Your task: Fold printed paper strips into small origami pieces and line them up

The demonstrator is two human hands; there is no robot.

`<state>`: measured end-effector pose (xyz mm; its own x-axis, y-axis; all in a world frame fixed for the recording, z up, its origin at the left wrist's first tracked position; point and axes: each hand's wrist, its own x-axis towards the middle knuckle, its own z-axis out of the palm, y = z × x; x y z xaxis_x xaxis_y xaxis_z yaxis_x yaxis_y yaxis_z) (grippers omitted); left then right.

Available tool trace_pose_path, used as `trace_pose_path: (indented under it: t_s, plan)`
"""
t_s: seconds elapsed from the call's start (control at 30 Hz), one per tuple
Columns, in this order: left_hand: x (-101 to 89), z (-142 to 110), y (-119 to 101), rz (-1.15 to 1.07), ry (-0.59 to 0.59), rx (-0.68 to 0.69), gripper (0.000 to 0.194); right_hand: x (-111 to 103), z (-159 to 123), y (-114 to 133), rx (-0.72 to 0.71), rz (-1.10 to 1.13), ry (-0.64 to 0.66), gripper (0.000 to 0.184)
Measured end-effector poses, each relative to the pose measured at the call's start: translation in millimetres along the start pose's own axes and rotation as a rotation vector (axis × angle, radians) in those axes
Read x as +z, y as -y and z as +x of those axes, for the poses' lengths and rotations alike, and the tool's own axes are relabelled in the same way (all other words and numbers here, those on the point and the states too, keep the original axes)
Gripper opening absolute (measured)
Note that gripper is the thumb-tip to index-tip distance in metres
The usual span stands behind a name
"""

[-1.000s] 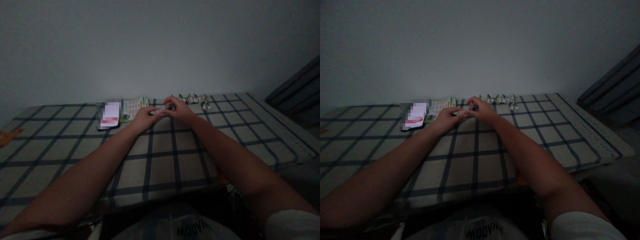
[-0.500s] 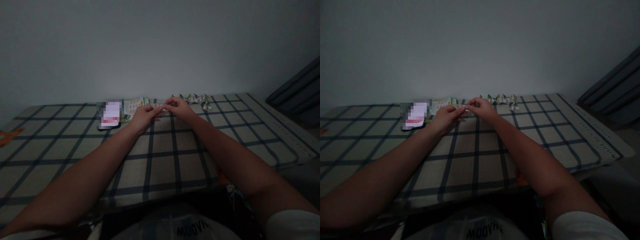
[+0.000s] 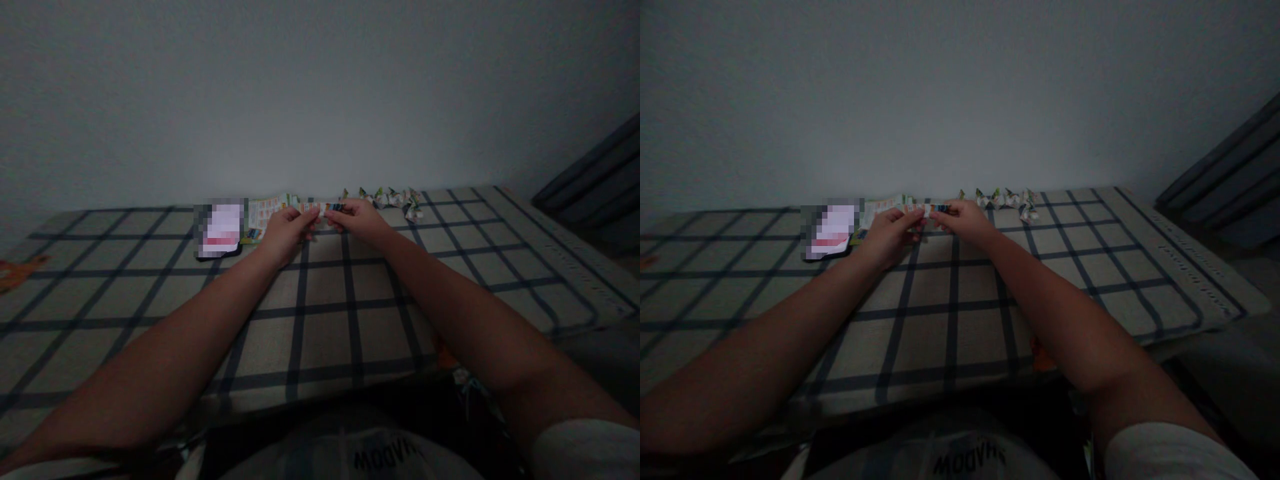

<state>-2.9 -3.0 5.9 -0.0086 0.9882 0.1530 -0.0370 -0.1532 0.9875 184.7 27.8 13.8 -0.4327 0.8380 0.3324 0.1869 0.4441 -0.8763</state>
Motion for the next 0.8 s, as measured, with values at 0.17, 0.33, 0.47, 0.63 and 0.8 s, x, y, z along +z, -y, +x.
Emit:
trace_pose_path:
  t_s: [0.17,0.33,0.47,0.63,0.8]
  plan:
    - [0.7,-1.1,-1.8,-0.022,0.073,-0.009,0.047,-0.8,-1.1,2.4,-0.027,-0.01,-0.018,0.035]
    - [-3.4,2.8,3.7,0.066,0.065,0.096,0.046,3.6,-0.1,4.3,0.004,0.073,-0.002,0.031]
    - [0.0,-0.2,0.6,0.013,0.017,0.112,0.045,8.1,-0.6,7.1,0.008,0.147,0.006,0.027]
    - [3.2,-5.3,-2.5,0.036,-0.01,0.105,0.04,4.8,-3.5,8.1,0.007,0.123,0.023,0.027]
    - [-1.2,-4.5,-1.5,0.166,0.038,0.152,0.039,0.6,-5.7,7.3,-0.002,0.074,0.045,0.025]
